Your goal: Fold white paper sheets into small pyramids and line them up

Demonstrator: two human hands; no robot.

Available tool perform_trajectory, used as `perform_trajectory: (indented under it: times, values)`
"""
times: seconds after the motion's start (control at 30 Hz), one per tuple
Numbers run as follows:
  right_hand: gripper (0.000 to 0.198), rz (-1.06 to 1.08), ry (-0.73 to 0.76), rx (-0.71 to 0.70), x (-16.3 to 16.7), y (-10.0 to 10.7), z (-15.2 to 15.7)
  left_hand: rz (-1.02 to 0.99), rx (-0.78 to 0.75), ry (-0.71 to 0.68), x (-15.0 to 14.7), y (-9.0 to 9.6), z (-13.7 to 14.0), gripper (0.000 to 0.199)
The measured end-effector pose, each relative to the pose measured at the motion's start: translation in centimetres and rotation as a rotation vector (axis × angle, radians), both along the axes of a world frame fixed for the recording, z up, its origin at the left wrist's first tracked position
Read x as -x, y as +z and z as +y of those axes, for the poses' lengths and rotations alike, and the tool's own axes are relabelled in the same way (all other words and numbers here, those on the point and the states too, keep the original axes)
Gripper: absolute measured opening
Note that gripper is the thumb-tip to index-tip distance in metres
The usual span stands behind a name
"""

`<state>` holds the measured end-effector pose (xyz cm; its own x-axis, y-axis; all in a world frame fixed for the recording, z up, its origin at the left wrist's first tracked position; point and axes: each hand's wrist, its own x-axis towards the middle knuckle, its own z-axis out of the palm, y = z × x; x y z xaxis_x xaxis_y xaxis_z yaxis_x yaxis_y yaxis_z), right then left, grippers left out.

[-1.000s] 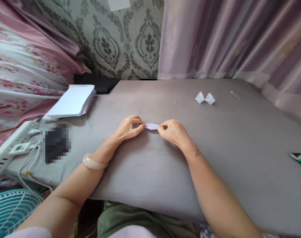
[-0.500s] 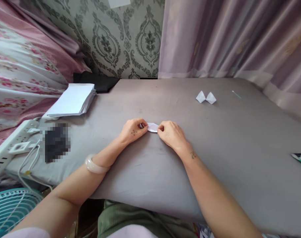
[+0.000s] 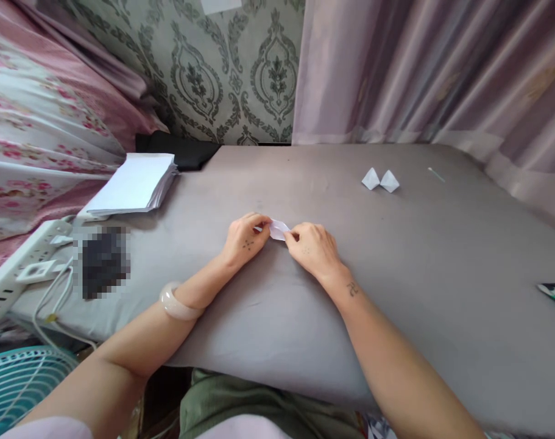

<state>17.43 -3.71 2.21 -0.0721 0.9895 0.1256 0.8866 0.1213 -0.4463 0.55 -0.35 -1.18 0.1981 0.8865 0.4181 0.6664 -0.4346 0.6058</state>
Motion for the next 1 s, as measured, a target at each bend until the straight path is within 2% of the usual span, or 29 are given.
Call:
perform_trajectory:
  times: [0.13,0.27,0.53,0.67,0.83,1.0]
  values:
    - [0.022,0.028,0.123,-0.106,0.9,-0.2,-0.7,-0.223,-0.062,-0.013,0.0,0.5,0.2,0.020]
    - [0.022,-0.025,0.267,-0.206,1.4,-0.8,-1.2,-0.420,-0.033,-0.017,0.4,0.3,0.9,0.014]
    - [0.028,-0.205,0.352,-0.469,1.8,-1.1,-1.6,-0.535,0.140,-0.063,0.9,0.4,1.3,0.008]
    - [0.029,-0.254,0.406,-0.490,1.9,-1.2,-1.6,-0.669,0.223,-0.050,0.7,1.0,1.1,0.022]
    - [0.027,-0.268,0.397,-0.499,2.2,-1.3,-1.7,-0.707,0.371,-0.052,0.5,1.2,0.9,0.016]
    - [0.026,-0.301,0.431,-0.555,2.6,-1.6,-1.7,-0.761,0.394,-0.050,0.1,0.6,0.9,0.014]
